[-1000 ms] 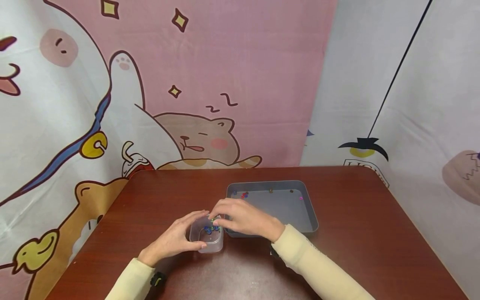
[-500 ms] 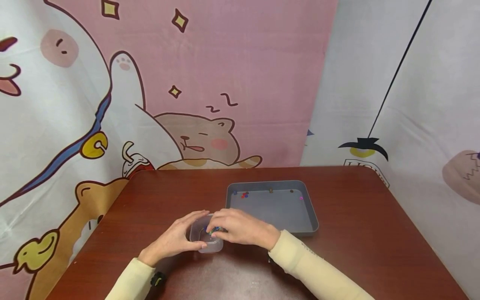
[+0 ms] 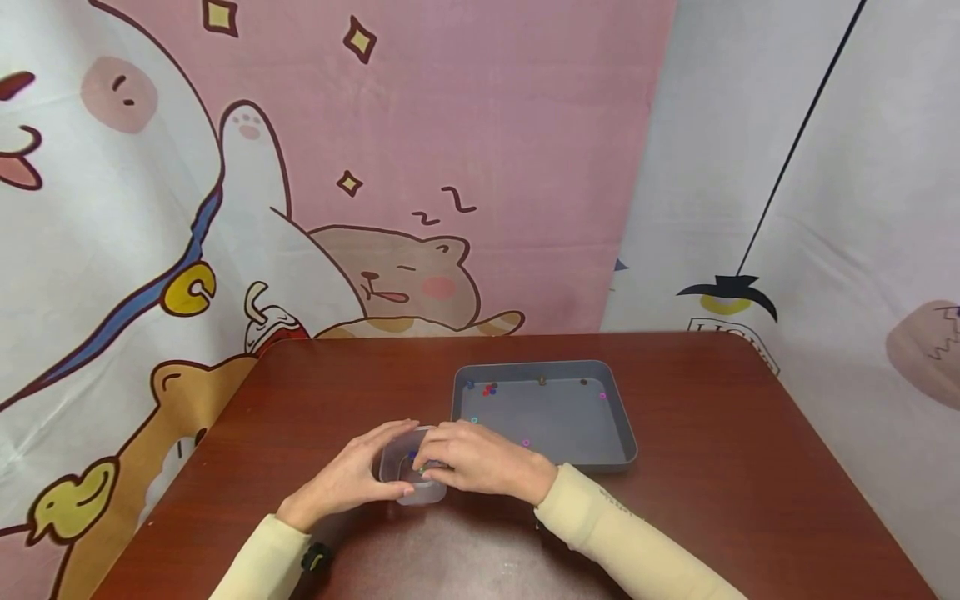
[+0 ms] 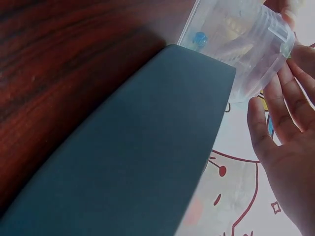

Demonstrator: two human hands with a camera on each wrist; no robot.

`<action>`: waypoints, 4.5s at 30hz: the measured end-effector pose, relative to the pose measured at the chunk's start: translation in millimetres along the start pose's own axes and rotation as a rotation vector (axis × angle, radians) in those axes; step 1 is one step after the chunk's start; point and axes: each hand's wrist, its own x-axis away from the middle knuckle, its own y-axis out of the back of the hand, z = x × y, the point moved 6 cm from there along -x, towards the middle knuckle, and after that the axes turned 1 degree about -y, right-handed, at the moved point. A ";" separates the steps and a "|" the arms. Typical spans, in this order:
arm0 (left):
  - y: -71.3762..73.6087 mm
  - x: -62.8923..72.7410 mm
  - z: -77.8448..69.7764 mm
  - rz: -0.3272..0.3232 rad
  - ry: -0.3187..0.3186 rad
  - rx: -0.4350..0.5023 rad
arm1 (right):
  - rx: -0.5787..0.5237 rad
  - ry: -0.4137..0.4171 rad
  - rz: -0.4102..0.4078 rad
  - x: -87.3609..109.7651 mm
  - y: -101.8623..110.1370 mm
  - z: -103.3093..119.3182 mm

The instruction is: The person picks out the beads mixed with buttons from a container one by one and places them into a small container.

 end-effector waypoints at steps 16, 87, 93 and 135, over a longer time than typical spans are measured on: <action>0.9 -1.2 -1.3 -0.004 -0.007 -0.017 | -0.086 -0.109 -0.073 3.2 34.8 -18.1; 0.0 -0.4 0.4 -0.008 0.033 -0.008 | -0.111 -0.535 0.174 16.4 -14.4 -162.2; -0.4 0.1 0.4 -0.010 0.037 0.003 | -0.086 -0.504 0.185 14.9 -17.1 -159.0; 0.5 0.6 -0.9 -0.016 0.016 -0.011 | 0.027 -0.323 -0.001 2.4 54.9 -95.8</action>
